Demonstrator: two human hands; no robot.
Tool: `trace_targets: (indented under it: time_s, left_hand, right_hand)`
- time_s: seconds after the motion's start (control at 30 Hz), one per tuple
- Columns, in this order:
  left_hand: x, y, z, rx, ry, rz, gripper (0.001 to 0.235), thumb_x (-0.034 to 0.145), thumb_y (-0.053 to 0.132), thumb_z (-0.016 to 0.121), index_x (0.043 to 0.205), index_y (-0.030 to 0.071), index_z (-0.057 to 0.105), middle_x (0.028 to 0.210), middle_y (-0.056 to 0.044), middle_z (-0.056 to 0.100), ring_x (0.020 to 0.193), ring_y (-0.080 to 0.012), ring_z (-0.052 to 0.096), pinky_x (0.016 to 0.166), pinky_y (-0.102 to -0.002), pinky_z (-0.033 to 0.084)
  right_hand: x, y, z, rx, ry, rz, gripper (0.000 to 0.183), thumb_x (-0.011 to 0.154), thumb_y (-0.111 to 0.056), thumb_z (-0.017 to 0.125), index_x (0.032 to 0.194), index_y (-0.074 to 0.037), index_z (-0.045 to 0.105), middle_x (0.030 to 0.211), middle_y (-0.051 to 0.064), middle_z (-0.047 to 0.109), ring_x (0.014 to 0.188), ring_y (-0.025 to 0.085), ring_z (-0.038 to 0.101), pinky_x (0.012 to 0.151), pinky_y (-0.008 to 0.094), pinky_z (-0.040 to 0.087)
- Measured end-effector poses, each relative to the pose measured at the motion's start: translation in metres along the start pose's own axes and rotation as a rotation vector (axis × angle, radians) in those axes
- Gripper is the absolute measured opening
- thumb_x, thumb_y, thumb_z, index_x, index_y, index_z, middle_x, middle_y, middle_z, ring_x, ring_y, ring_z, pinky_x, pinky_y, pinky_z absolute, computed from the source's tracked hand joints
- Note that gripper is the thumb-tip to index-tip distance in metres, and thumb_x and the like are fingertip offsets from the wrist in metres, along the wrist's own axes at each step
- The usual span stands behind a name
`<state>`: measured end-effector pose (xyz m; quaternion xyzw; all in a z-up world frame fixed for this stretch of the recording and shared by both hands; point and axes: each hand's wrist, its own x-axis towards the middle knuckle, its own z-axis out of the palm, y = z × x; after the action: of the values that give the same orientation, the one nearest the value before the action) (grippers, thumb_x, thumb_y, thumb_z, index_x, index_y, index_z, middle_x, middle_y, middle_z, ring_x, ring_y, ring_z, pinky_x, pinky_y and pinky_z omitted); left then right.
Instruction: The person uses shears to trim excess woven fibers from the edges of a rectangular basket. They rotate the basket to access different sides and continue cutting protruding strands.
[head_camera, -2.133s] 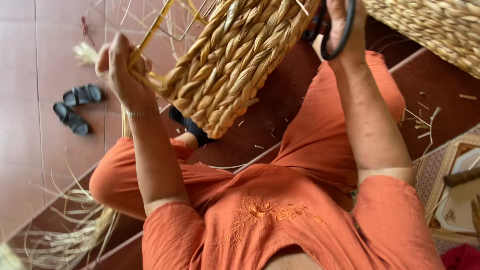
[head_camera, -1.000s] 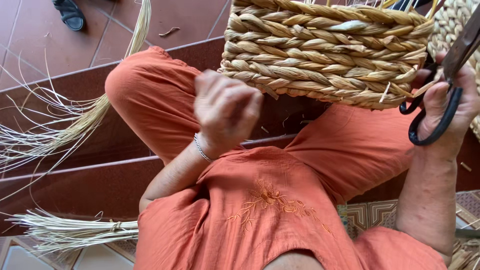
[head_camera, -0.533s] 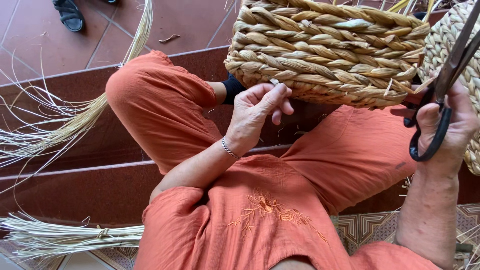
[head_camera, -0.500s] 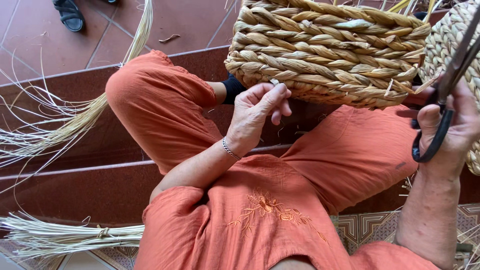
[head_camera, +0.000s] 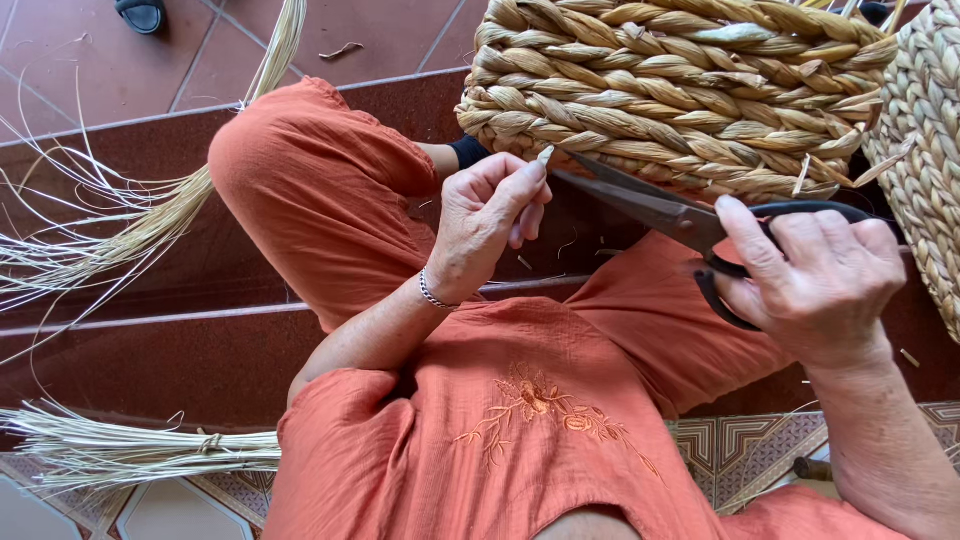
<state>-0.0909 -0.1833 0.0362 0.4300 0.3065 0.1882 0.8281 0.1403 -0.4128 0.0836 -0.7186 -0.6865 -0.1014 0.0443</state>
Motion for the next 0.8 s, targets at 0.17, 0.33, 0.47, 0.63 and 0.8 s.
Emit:
trace_targets:
  time_s: [0.17, 0.33, 0.47, 0.63, 0.8]
  left_hand:
    - [0.000, 0.006, 0.004, 0.025, 0.022, -0.003, 0.029, 0.109, 0.022, 0.060, 0.089, 0.002, 0.068, 0.063, 0.001, 0.059, 0.050, -0.0028, 0.047, 0.047, -0.018, 0.035]
    - [0.000, 0.007, 0.004, 0.012, -0.008, 0.001, 0.029, 0.109, 0.022, 0.058, 0.092, 0.001, 0.069, 0.064, 0.000, 0.060, 0.051, -0.0028, 0.046, 0.048, -0.019, 0.036]
    - [-0.002, 0.003, 0.006, 0.018, -0.020, -0.002, 0.030, 0.110, 0.023, 0.058, 0.093, 0.001, 0.068, 0.064, 0.000, 0.059, 0.051, -0.0028, 0.046, 0.048, -0.019, 0.036]
    - [-0.002, 0.000, 0.007, 0.022, -0.023, -0.024, 0.029, 0.110, 0.023, 0.057, 0.093, 0.001, 0.068, 0.063, 0.000, 0.059, 0.051, -0.0021, 0.045, 0.048, -0.018, 0.035]
    - [-0.001, -0.003, 0.004, 0.018, -0.040, -0.014, 0.029, 0.110, 0.022, 0.057, 0.093, 0.002, 0.068, 0.064, 0.001, 0.060, 0.051, -0.0013, 0.045, 0.048, -0.018, 0.034]
  right_hand:
    - [0.014, -0.009, 0.004, -0.092, 0.050, -0.027, 0.045, 0.095, -0.037, 0.080, 0.136, -0.020, 0.075, 0.079, -0.001, 0.049, 0.072, 0.019, 0.054, 0.069, 0.038, 0.035]
    - [0.013, -0.011, 0.008, -0.091, 0.071, -0.030, 0.044, 0.098, -0.036, 0.079, 0.139, -0.022, 0.074, 0.082, -0.001, 0.049, 0.073, 0.020, 0.054, 0.071, 0.038, 0.035]
    - [0.011, -0.018, 0.013, -0.076, 0.099, -0.033, 0.045, 0.099, -0.040, 0.075, 0.139, -0.021, 0.072, 0.082, 0.000, 0.050, 0.073, 0.020, 0.054, 0.071, 0.038, 0.036]
    - [0.019, -0.027, 0.023, -0.159, 0.086, -0.043, 0.047, 0.104, -0.035, 0.070, 0.148, -0.019, 0.073, 0.081, -0.001, 0.047, 0.071, 0.019, 0.053, 0.070, 0.038, 0.035]
    - [0.027, -0.030, 0.023, -0.132, 0.069, -0.072, 0.053, 0.100, -0.045, 0.070, 0.140, -0.011, 0.069, 0.066, -0.001, 0.040, 0.056, 0.017, 0.046, 0.056, 0.036, 0.030]
